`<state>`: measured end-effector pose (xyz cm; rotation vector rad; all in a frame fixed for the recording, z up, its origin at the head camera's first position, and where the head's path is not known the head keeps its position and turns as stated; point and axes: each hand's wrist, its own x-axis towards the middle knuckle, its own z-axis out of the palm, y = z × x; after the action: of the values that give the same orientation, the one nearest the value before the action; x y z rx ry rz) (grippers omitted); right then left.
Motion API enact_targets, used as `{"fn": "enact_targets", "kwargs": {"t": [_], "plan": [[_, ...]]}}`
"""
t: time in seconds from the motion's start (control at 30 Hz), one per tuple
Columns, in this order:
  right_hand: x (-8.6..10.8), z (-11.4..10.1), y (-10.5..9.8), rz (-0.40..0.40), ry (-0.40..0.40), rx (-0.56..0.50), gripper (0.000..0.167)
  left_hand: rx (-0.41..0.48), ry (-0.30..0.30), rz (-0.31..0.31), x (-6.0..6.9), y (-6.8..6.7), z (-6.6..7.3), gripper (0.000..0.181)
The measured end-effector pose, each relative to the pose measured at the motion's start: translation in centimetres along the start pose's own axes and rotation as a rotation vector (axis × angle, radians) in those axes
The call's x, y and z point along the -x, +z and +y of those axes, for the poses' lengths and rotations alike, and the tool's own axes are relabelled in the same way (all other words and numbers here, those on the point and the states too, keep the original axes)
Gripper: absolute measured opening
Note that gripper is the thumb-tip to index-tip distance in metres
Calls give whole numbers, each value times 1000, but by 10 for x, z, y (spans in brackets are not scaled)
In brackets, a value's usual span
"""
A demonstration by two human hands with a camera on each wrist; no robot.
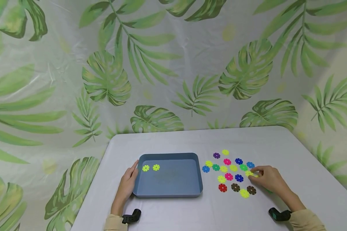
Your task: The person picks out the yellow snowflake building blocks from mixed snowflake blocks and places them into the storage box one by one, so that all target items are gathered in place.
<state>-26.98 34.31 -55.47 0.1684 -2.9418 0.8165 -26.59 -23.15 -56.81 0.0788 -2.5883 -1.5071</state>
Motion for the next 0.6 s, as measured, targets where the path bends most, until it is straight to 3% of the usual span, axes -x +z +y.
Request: {"fn": "enact_targets", "kwargs": {"t": [0.6], "plan": [[-4,-7,-4,56,6,-24,36,2,11,4,1,0,-1,45]]}}
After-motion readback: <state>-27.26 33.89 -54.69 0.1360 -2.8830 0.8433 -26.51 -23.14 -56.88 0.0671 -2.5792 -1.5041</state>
